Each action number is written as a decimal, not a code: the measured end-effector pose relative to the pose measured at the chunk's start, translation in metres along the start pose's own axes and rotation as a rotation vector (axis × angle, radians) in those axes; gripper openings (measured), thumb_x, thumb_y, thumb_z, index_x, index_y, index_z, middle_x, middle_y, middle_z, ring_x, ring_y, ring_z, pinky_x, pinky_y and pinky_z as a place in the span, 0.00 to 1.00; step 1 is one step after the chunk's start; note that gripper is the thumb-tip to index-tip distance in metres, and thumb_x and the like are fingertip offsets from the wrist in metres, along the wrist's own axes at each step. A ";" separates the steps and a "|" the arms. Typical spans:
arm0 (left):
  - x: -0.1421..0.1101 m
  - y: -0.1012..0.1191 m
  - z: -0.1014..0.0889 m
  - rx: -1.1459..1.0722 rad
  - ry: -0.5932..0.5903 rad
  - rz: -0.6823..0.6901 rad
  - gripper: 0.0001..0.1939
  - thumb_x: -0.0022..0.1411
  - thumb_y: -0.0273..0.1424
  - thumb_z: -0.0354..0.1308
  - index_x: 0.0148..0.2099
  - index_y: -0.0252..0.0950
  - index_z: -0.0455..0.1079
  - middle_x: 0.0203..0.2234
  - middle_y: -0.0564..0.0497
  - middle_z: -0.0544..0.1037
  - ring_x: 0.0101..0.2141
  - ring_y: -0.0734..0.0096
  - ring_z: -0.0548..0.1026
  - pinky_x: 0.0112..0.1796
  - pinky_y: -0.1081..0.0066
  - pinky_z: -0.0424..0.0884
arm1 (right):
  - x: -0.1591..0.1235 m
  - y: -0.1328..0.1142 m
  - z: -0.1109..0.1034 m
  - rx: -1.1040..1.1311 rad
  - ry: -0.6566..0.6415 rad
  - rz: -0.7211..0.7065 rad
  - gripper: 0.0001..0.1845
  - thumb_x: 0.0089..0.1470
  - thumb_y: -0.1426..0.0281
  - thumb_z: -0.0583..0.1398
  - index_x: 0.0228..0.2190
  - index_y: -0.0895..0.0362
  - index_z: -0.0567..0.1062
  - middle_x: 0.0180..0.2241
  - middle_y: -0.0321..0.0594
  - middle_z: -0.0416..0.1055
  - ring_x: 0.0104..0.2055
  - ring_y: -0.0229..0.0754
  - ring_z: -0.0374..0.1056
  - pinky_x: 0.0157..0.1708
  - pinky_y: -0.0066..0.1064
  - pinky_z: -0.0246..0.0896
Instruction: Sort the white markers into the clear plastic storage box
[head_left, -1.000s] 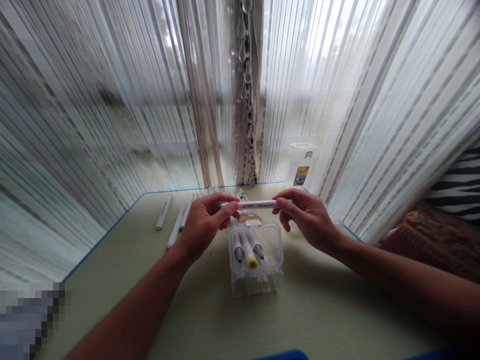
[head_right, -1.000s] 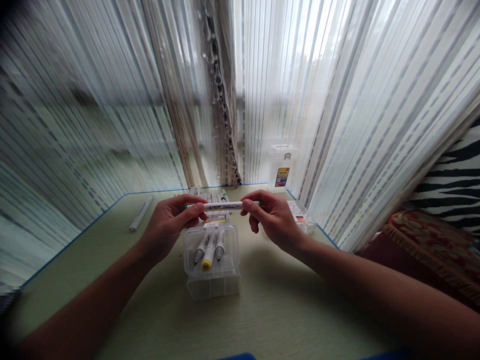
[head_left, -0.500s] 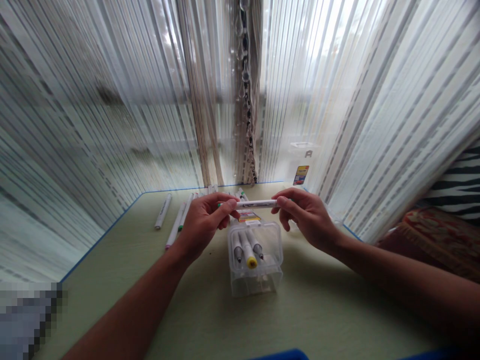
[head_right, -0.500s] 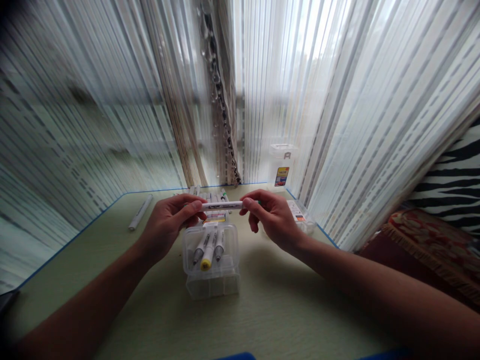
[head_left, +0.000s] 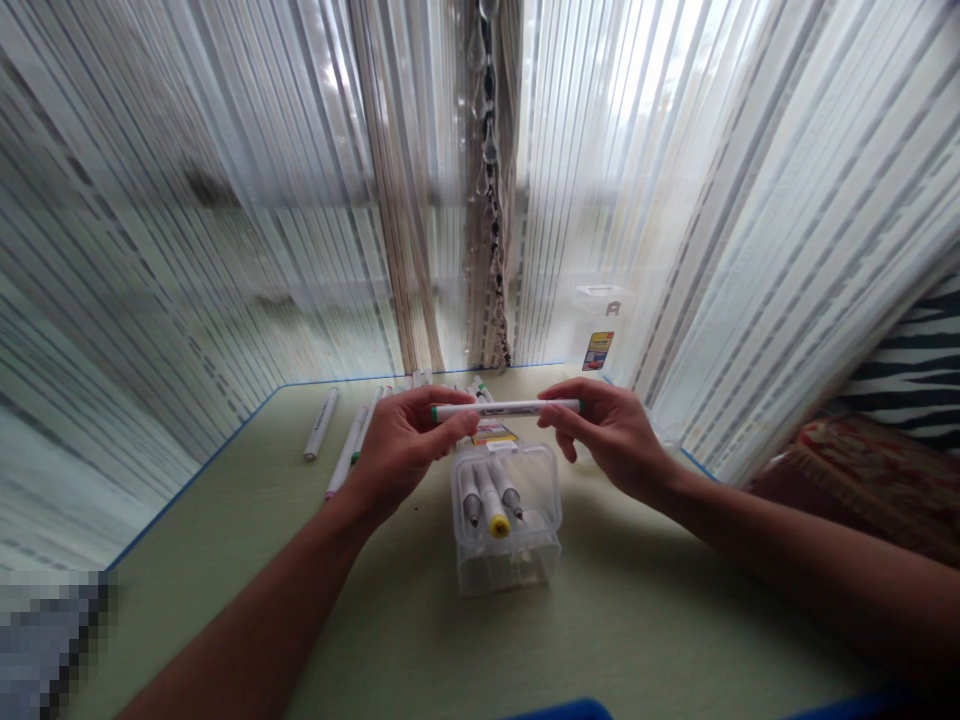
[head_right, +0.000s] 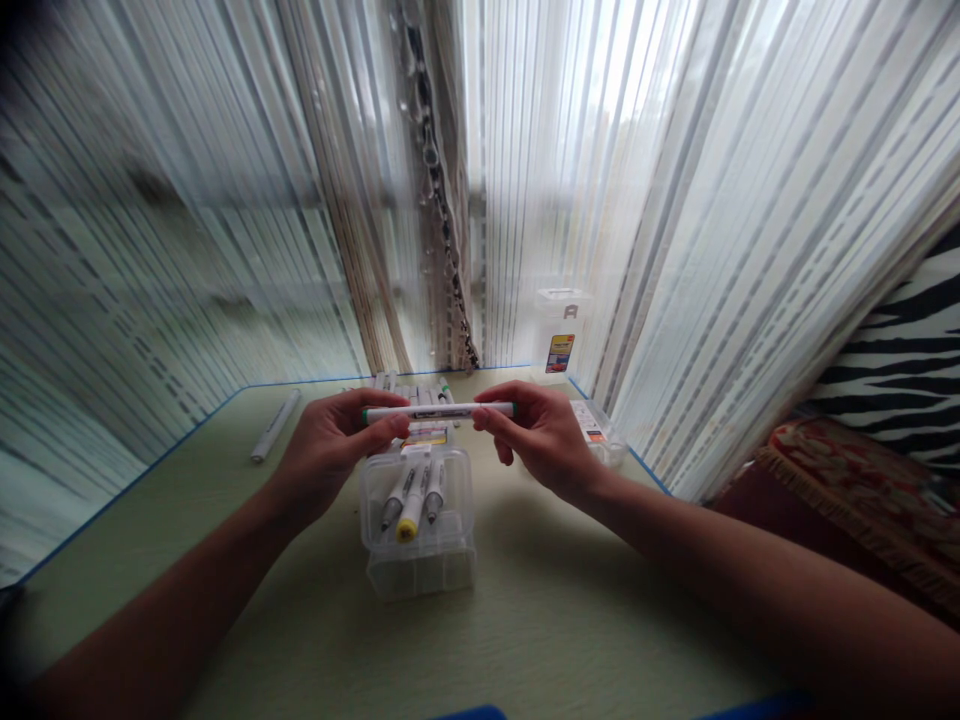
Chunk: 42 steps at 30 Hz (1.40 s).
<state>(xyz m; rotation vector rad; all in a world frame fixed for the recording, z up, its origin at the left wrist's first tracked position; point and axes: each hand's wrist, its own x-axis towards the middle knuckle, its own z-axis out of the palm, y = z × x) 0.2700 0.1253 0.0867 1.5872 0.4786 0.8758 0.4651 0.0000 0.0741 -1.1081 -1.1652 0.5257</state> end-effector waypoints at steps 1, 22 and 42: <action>0.000 0.000 0.000 -0.007 0.000 0.003 0.16 0.47 0.35 0.73 0.38 0.32 0.79 0.21 0.52 0.77 0.20 0.78 0.67 0.22 0.76 0.60 | 0.000 0.000 0.000 0.001 -0.006 -0.003 0.14 0.51 0.62 0.69 0.34 0.59 0.79 0.25 0.37 0.76 0.16 0.31 0.64 0.14 0.25 0.59; 0.002 -0.001 0.001 -0.002 -0.034 0.013 0.14 0.54 0.36 0.69 0.40 0.32 0.79 0.23 0.48 0.80 0.21 0.78 0.68 0.24 0.75 0.62 | 0.001 0.002 -0.002 0.028 0.003 0.007 0.10 0.51 0.65 0.70 0.34 0.59 0.80 0.24 0.36 0.75 0.16 0.31 0.64 0.14 0.25 0.59; 0.002 -0.003 0.000 -0.036 -0.021 0.008 0.14 0.52 0.35 0.71 0.39 0.31 0.79 0.24 0.48 0.81 0.20 0.80 0.66 0.23 0.77 0.62 | 0.002 0.002 -0.001 0.044 0.013 0.024 0.11 0.48 0.67 0.71 0.34 0.60 0.81 0.21 0.36 0.75 0.15 0.30 0.63 0.14 0.23 0.58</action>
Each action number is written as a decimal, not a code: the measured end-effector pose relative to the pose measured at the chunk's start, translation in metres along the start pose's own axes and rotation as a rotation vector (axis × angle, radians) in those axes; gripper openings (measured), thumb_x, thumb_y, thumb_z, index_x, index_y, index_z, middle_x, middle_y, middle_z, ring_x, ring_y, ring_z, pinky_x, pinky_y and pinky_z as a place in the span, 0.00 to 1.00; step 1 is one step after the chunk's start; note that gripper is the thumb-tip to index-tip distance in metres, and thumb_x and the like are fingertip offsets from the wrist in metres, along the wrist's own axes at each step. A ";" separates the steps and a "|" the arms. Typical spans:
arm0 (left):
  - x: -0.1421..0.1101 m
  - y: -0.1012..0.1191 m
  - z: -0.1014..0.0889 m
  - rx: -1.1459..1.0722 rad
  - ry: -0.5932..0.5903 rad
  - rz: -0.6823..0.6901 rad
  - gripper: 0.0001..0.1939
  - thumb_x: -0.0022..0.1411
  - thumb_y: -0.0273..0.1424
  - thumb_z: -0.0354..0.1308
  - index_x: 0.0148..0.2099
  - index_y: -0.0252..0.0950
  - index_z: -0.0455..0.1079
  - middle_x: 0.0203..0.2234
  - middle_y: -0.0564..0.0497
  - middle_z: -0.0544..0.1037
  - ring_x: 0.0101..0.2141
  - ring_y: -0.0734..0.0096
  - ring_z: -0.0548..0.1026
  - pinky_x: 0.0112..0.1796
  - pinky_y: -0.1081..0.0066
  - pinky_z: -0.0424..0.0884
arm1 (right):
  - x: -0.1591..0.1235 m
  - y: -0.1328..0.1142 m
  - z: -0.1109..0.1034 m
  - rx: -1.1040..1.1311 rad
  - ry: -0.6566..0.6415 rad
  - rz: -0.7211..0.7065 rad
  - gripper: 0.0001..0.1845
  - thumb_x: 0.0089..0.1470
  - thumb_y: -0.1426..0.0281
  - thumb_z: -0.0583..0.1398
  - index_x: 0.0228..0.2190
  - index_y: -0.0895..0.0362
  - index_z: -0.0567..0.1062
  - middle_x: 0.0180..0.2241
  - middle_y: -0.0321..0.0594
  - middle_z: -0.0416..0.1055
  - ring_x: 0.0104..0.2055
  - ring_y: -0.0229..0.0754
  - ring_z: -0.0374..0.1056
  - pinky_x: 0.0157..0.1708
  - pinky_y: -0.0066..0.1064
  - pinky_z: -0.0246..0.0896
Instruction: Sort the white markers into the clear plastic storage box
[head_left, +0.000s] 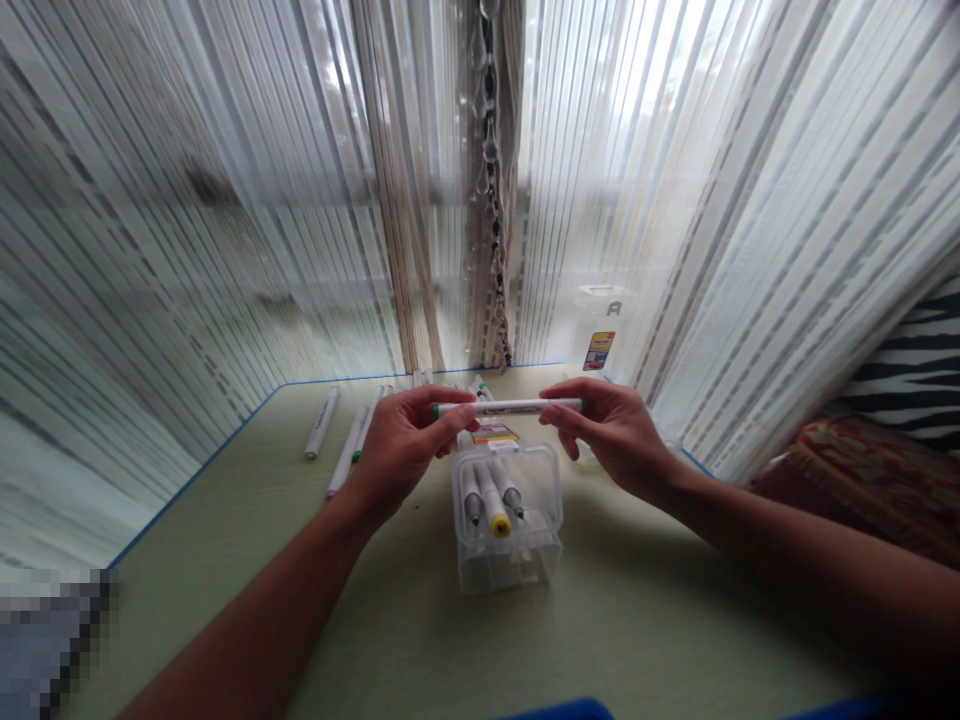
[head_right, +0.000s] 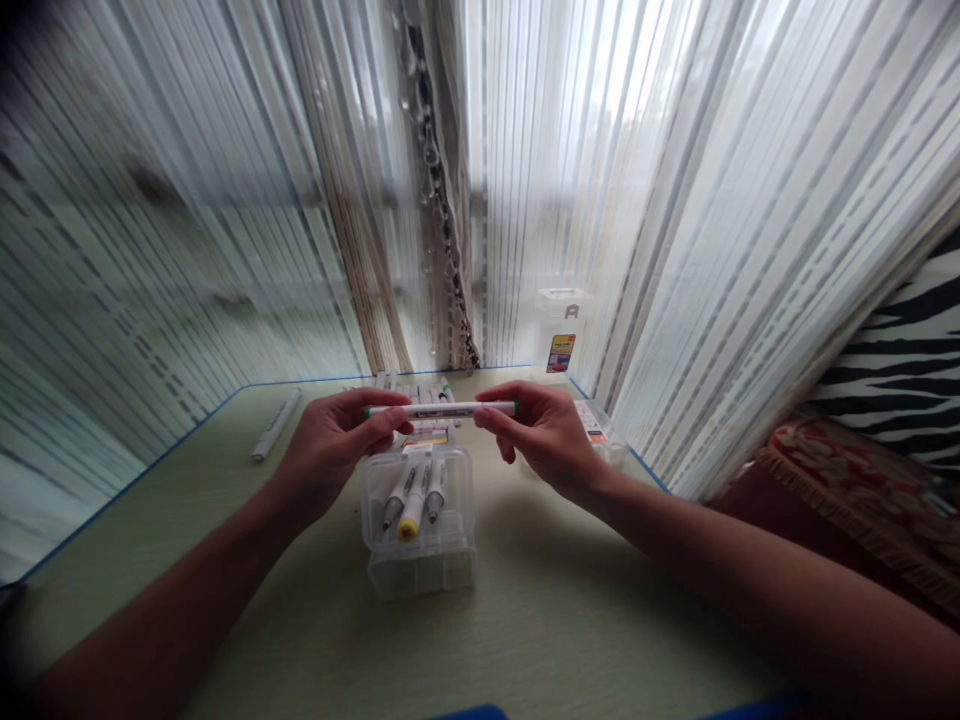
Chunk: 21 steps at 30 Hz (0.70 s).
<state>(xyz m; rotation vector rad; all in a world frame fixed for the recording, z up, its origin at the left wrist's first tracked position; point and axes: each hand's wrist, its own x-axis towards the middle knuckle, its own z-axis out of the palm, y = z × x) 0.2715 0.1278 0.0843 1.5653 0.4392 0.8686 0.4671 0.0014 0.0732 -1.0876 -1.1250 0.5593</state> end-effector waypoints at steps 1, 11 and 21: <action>0.000 0.000 0.000 -0.006 -0.001 -0.003 0.15 0.52 0.35 0.71 0.40 0.31 0.79 0.23 0.48 0.81 0.20 0.80 0.66 0.23 0.77 0.61 | 0.000 0.000 0.000 -0.001 0.001 0.004 0.12 0.48 0.67 0.71 0.34 0.60 0.81 0.20 0.34 0.74 0.15 0.30 0.62 0.14 0.23 0.58; 0.001 -0.002 -0.002 -0.058 -0.017 -0.019 0.16 0.50 0.33 0.72 0.41 0.32 0.80 0.22 0.50 0.79 0.20 0.81 0.65 0.22 0.77 0.60 | 0.001 0.001 -0.001 0.035 -0.004 0.023 0.13 0.47 0.67 0.72 0.35 0.59 0.81 0.18 0.33 0.72 0.15 0.30 0.62 0.14 0.23 0.57; 0.001 0.001 0.000 -0.107 -0.019 -0.020 0.12 0.56 0.35 0.68 0.40 0.32 0.80 0.24 0.47 0.81 0.20 0.79 0.67 0.23 0.77 0.62 | -0.001 0.001 -0.004 0.071 -0.047 0.031 0.10 0.58 0.66 0.65 0.37 0.60 0.81 0.30 0.43 0.80 0.16 0.31 0.66 0.14 0.23 0.58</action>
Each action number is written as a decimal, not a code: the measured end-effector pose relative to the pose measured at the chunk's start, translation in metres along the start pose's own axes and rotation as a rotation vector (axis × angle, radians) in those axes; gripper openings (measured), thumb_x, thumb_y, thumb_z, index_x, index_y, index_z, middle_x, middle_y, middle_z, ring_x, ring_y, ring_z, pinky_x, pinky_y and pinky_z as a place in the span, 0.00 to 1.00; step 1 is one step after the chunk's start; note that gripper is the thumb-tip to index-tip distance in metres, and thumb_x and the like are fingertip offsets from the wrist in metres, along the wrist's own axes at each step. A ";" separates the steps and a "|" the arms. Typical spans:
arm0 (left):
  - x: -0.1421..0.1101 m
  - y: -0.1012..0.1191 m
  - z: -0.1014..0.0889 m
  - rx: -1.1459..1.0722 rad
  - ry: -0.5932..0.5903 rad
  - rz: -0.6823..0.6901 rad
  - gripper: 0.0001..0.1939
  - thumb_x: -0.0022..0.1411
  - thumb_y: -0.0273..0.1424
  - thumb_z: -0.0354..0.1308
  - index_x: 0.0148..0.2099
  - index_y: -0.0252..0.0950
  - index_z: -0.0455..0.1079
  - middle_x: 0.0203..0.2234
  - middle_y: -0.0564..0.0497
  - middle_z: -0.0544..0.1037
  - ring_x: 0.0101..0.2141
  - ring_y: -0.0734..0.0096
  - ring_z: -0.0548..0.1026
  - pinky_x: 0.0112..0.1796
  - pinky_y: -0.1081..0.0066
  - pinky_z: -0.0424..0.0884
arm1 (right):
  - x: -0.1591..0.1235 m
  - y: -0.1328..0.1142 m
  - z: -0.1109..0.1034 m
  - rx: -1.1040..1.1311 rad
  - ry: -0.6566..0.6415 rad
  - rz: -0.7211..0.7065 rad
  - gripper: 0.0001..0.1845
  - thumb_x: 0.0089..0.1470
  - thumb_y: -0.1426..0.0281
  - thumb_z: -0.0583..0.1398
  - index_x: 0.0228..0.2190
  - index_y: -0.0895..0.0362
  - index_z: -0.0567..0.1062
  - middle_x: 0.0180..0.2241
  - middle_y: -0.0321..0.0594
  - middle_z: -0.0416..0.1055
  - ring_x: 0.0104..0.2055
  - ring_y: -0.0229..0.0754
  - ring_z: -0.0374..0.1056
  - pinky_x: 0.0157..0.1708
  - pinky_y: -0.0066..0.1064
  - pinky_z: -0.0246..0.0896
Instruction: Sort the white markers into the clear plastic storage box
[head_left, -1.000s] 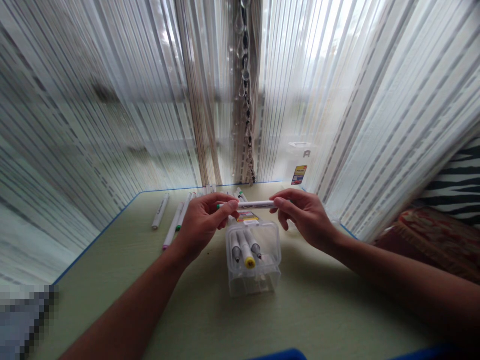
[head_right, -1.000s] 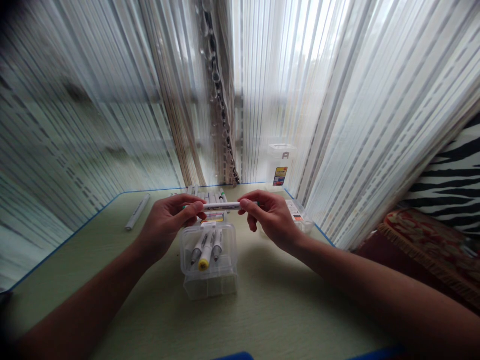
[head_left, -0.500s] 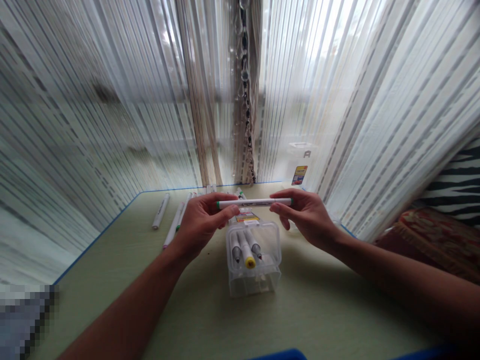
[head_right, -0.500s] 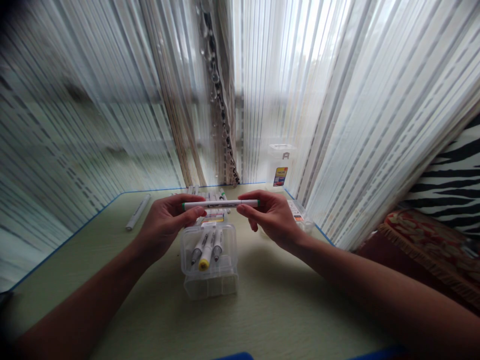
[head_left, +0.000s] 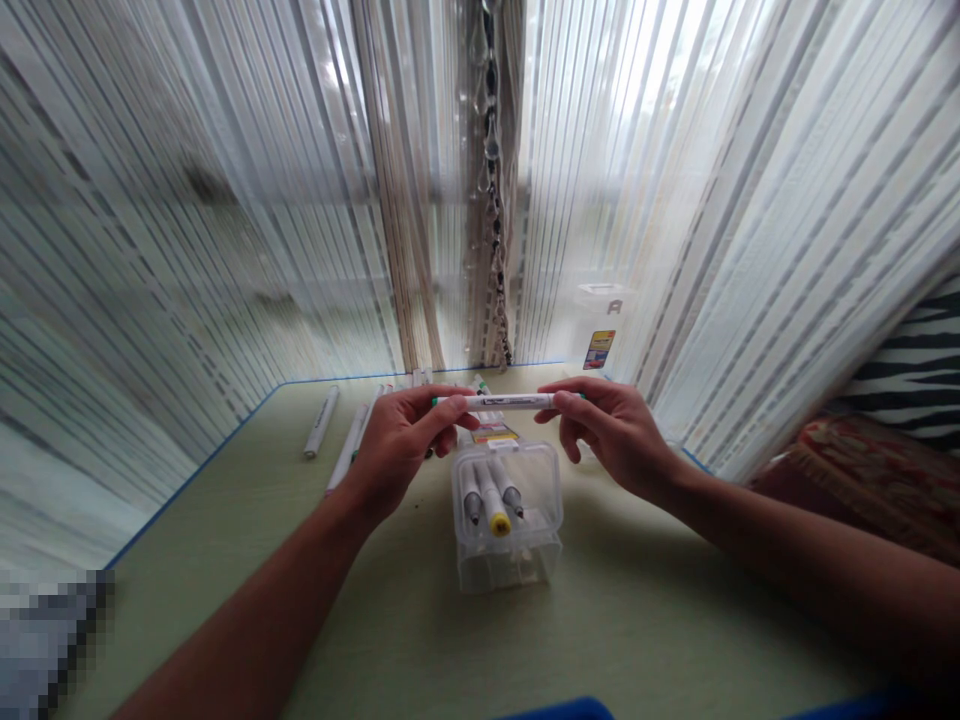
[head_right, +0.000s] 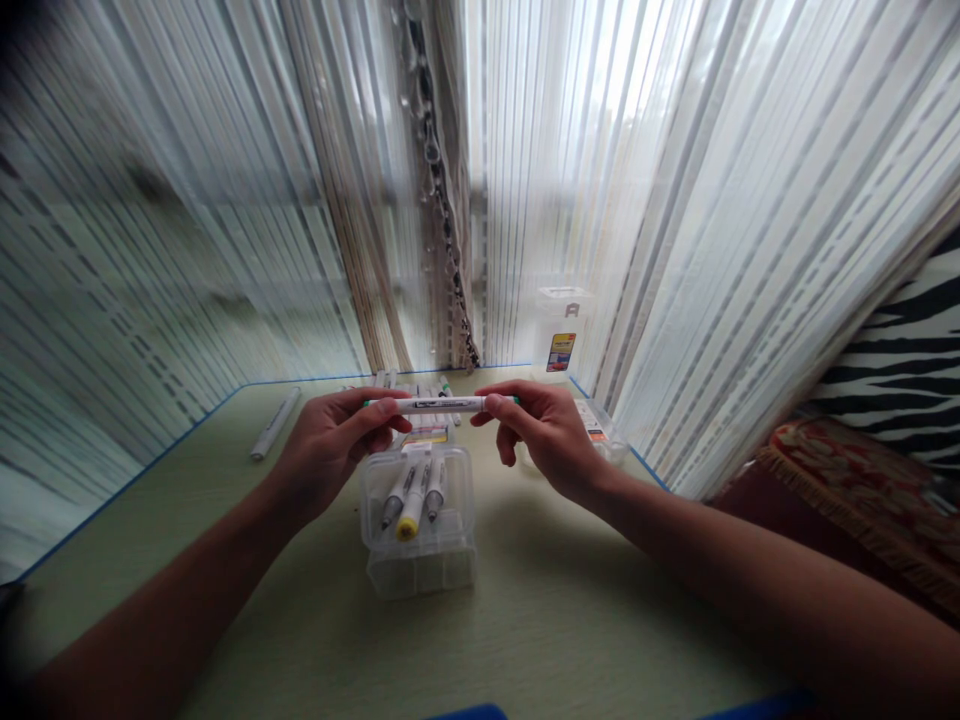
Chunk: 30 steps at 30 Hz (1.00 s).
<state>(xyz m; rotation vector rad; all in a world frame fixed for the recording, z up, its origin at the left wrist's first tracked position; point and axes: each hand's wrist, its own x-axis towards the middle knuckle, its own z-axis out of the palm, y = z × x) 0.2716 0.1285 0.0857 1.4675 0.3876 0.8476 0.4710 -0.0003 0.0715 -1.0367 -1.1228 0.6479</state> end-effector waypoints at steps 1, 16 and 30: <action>0.000 0.000 0.000 -0.002 -0.003 0.000 0.12 0.56 0.35 0.67 0.40 0.32 0.80 0.24 0.47 0.81 0.20 0.79 0.67 0.23 0.77 0.62 | 0.000 0.000 0.000 0.014 -0.004 0.007 0.10 0.58 0.66 0.64 0.37 0.60 0.81 0.30 0.44 0.80 0.16 0.31 0.66 0.14 0.24 0.59; -0.001 -0.001 0.002 0.097 0.032 0.002 0.12 0.52 0.36 0.70 0.35 0.32 0.78 0.22 0.48 0.80 0.21 0.76 0.71 0.23 0.76 0.62 | -0.001 0.001 0.001 -0.063 0.005 -0.003 0.10 0.53 0.65 0.69 0.33 0.60 0.80 0.27 0.39 0.78 0.17 0.31 0.65 0.15 0.25 0.59; 0.000 -0.002 0.002 0.086 0.015 -0.009 0.12 0.53 0.35 0.69 0.37 0.32 0.79 0.23 0.48 0.80 0.20 0.78 0.68 0.23 0.76 0.61 | 0.002 0.004 0.000 -0.051 0.051 0.014 0.12 0.53 0.62 0.68 0.34 0.60 0.81 0.28 0.42 0.79 0.15 0.30 0.63 0.12 0.24 0.57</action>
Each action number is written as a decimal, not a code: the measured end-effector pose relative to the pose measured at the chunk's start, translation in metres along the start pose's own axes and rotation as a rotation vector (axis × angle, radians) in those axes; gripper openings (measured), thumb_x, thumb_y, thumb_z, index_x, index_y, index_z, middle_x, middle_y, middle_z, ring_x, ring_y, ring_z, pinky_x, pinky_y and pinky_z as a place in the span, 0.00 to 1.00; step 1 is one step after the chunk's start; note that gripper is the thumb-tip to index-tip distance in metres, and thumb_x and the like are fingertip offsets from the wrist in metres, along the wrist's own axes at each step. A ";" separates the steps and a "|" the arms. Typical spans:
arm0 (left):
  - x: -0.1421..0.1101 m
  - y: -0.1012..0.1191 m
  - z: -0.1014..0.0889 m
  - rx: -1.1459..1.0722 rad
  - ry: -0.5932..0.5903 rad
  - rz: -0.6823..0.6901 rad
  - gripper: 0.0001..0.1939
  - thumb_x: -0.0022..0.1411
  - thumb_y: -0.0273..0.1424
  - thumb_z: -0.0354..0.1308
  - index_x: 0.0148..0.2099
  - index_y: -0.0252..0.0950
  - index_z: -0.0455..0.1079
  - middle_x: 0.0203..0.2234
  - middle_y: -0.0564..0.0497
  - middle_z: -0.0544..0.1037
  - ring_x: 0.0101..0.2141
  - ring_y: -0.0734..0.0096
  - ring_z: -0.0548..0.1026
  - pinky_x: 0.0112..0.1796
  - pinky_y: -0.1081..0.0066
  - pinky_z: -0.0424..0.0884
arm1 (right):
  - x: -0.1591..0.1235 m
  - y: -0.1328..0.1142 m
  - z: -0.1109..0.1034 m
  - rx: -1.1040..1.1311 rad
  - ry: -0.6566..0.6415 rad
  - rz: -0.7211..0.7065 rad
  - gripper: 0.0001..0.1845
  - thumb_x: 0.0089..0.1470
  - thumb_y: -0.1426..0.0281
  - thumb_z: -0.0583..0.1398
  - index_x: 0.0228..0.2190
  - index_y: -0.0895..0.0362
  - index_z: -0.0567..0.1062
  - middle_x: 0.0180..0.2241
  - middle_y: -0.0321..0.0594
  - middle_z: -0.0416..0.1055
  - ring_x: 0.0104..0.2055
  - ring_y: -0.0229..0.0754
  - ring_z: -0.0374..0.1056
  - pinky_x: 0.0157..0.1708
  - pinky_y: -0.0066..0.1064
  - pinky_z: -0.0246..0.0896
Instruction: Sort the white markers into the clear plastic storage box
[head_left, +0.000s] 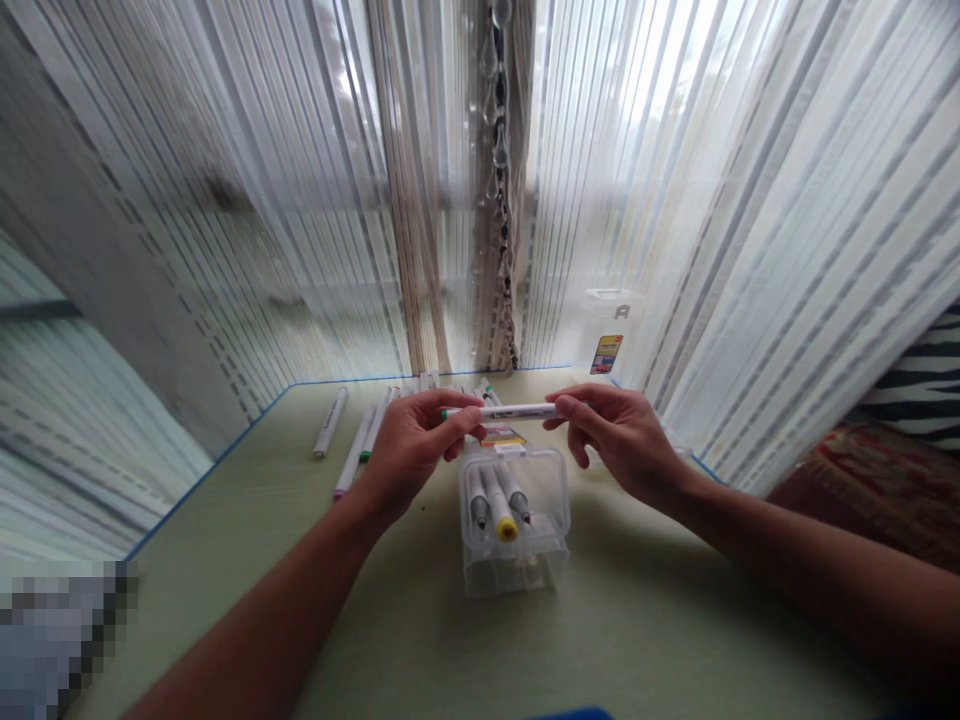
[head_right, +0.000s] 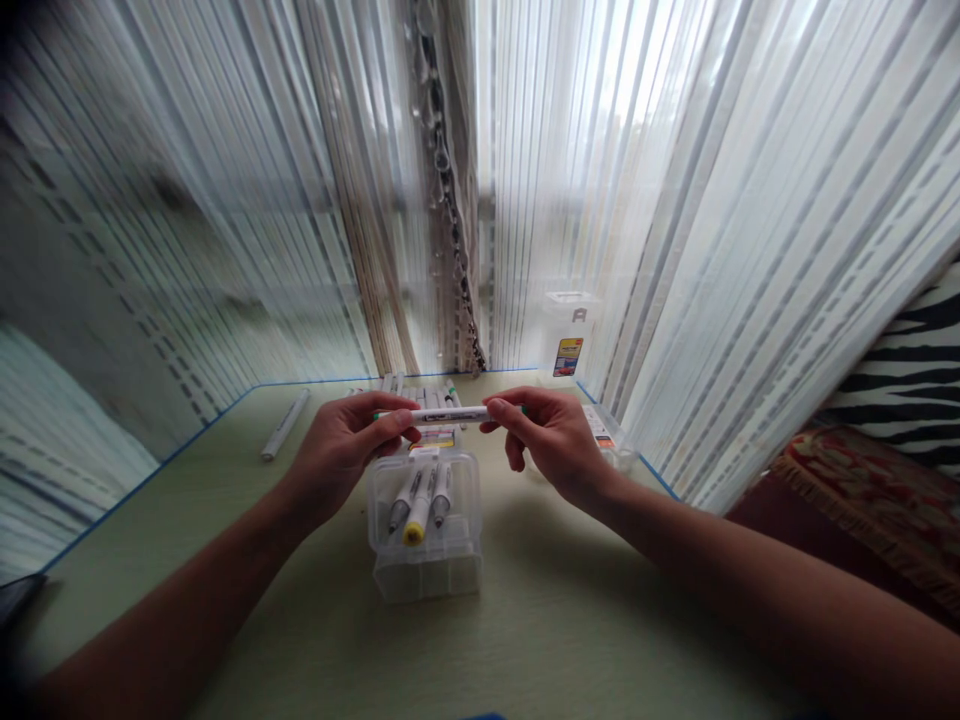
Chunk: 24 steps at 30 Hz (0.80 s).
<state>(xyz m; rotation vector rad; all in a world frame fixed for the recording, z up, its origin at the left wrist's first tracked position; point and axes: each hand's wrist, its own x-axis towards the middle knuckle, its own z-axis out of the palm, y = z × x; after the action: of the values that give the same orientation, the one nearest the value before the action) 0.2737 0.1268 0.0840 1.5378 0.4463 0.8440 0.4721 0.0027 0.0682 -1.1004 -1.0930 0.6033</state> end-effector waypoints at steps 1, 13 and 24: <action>0.000 0.000 0.000 0.002 -0.001 0.002 0.13 0.53 0.35 0.69 0.37 0.32 0.79 0.23 0.48 0.80 0.20 0.78 0.68 0.23 0.76 0.61 | 0.000 -0.001 0.000 -0.006 0.005 -0.007 0.12 0.53 0.62 0.69 0.34 0.59 0.82 0.28 0.42 0.79 0.15 0.31 0.63 0.12 0.24 0.57; 0.000 -0.002 0.001 0.035 0.030 0.014 0.16 0.47 0.36 0.72 0.37 0.32 0.79 0.20 0.51 0.77 0.19 0.79 0.66 0.22 0.76 0.59 | -0.002 -0.003 0.000 -0.024 -0.029 -0.015 0.13 0.52 0.63 0.69 0.37 0.59 0.82 0.29 0.42 0.79 0.16 0.32 0.64 0.14 0.26 0.60; -0.001 -0.001 -0.005 -0.022 0.004 -0.015 0.15 0.50 0.35 0.71 0.40 0.32 0.80 0.24 0.48 0.80 0.20 0.79 0.66 0.23 0.76 0.60 | -0.003 -0.010 0.008 -0.029 0.004 -0.005 0.16 0.46 0.63 0.72 0.35 0.60 0.82 0.24 0.40 0.77 0.14 0.31 0.63 0.13 0.25 0.58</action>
<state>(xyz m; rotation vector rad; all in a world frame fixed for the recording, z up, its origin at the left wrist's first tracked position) 0.2694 0.1293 0.0829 1.5112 0.4498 0.8373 0.4630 -0.0001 0.0764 -1.1231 -1.1034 0.5823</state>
